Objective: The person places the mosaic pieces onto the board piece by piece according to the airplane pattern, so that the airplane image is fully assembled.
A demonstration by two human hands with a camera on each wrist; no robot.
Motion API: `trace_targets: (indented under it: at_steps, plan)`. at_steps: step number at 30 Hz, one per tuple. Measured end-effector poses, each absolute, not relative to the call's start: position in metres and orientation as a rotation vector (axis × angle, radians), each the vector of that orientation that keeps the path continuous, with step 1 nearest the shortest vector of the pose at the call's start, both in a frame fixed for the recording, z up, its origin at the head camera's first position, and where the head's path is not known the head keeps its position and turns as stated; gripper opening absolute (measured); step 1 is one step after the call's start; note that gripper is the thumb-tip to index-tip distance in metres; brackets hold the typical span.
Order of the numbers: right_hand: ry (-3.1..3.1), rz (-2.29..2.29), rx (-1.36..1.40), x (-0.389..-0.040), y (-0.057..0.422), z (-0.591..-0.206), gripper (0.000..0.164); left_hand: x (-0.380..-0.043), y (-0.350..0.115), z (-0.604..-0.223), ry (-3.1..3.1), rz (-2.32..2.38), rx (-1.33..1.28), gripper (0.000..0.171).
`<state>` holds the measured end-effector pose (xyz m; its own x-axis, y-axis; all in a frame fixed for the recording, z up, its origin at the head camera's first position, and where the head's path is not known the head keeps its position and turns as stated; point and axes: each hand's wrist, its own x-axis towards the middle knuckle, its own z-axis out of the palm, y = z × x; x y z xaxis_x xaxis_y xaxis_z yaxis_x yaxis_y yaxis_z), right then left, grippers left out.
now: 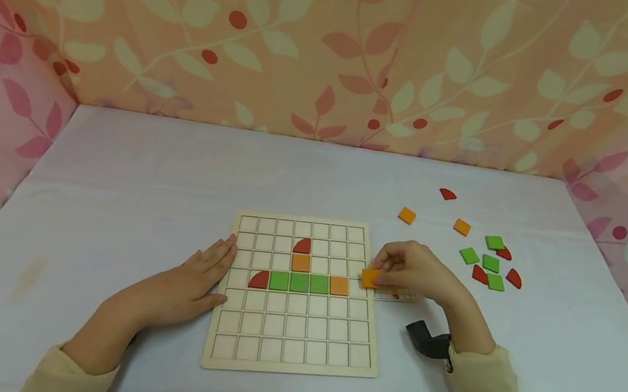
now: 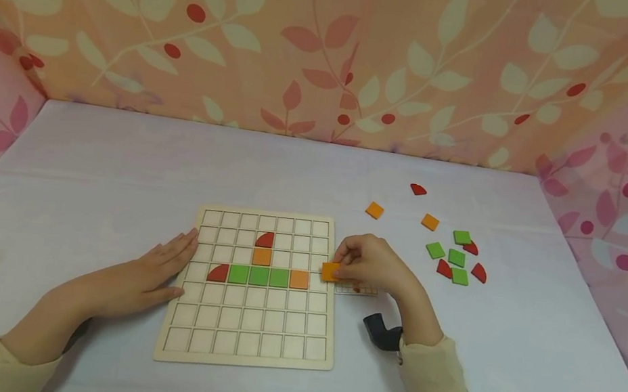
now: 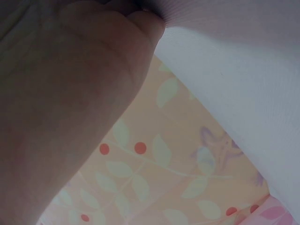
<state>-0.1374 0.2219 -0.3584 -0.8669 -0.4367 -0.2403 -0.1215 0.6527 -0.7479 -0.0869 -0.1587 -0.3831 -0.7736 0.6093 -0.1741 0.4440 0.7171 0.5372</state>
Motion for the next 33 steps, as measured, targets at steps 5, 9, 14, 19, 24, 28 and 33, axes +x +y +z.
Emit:
trace_targets:
  at_steps: [5,9,14,19,24,28,33]
  plan:
    - [2.416,-1.075,-0.428,-0.137,0.212,-0.359,0.009,-0.088,-0.158,-0.381,2.578,0.680,0.820,0.073]
    - [2.395,-1.070,-0.410,-0.136,0.208,-0.358,0.009,-0.088,-0.158,-0.382,2.577,0.680,0.822,0.073]
    - [2.384,-1.067,-0.376,-0.135,0.205,-0.359,0.010,-0.088,-0.157,-0.382,2.576,0.685,0.822,0.073]
    - [2.376,-1.073,-0.361,-0.135,0.204,-0.359,0.012,-0.087,-0.157,-0.382,2.577,0.683,0.816,0.073]
    - [2.372,-1.074,-0.340,-0.134,0.204,-0.360,0.013,-0.087,-0.157,-0.382,2.587,0.682,0.819,0.071]
    - [2.380,-1.065,-0.360,-0.135,0.205,-0.360,0.012,-0.087,-0.157,-0.382,2.589,0.678,0.823,0.071]
    - [2.443,-1.045,-0.411,-0.139,0.213,-0.361,0.011,-0.087,-0.157,-0.382,2.590,0.675,0.830,0.071]
